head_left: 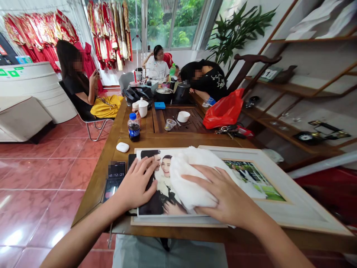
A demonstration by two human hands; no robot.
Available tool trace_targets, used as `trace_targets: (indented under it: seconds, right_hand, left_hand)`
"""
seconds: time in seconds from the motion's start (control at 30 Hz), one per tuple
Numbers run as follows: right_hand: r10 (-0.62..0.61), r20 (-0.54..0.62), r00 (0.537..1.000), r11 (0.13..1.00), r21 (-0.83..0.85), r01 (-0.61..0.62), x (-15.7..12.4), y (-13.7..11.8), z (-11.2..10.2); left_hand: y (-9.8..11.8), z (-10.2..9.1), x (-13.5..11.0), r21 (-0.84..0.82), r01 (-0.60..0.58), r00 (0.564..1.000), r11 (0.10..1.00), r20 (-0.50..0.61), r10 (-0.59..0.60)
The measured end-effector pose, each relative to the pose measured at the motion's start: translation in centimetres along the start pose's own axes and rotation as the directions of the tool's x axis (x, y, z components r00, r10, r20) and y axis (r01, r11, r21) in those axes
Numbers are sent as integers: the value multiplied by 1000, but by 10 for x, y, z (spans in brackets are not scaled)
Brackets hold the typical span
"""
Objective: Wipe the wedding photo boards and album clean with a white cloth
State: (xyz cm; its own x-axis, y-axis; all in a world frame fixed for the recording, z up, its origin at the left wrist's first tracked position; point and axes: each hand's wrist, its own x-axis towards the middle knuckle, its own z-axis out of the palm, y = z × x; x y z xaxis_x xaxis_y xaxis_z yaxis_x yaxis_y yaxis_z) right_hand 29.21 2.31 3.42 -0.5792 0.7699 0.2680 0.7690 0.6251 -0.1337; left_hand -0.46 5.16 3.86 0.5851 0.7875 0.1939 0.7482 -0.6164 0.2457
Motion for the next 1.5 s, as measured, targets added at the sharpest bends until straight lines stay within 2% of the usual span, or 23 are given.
trace_targets:
  seconds: [0.17, 0.23, 0.37, 0.5, 0.63, 0.8, 0.87, 0.93, 1.03, 1.1, 1.2, 1.4, 1.5]
  right_hand:
    - [12, -14, 1000, 1000, 9, -12, -7, -3, -1]
    - [20, -10, 1000, 1000, 14, -20, -6, -4, -1]
    - [31, -3, 1000, 999, 15, -31, -5, -4, 0]
    - [20, -10, 1000, 1000, 16, -19, -6, -4, 1]
    - [12, -9, 1000, 1000, 18, -12, -5, -4, -1]
    - [23, 12, 1000, 1000, 20, -23, -4, -7, -3]
    - [37, 14, 999, 999, 22, -37, -4, -7, -2]
    - [49, 10, 999, 998, 25, -49, -5, -7, -1]
    - [56, 7, 998, 998, 24, -56, -5, -7, 0]
    - [55, 7, 998, 998, 14, -55, -5, -7, 0]
    - [69, 0, 998, 998, -4, -69, -3, -7, 1]
    - [136, -73, 988, 988, -69, -141, 7, -9, 7]
    - [115, -75, 991, 990, -75, -120, 10, -16, 9]
  left_hand:
    - [-8, -2, 2, 88, 230, 969, 969, -109, -220]
    - [-17, -2, 4, 78, 311, 947, 947, -111, -302]
    - [-40, -1, 10, 11, 388, 918, 921, -95, -386]
    - [-55, -1, 13, -52, 460, 887, 886, -20, -462]
    - [-55, -1, 11, -26, 495, 869, 869, -3, -495]
    - [-37, -9, 9, 105, 520, 852, 848, -131, -506]
    - [-29, -13, 9, 126, 481, 868, 868, -206, -451]
    - [-21, -15, 8, 99, 340, 922, 935, -233, -310]
    - [-10, -14, 5, -30, 82, 985, 996, -151, -86]
    - [-3, -11, 2, -107, 6, 997, 994, -72, -14]
    - [5, -6, -1, -129, -11, 1000, 992, -24, 8]
    - [9, 1, -2, -85, 1, 1000, 996, -19, -3]
    - [10, 3, -3, -66, 11, 1000, 998, -13, -12]
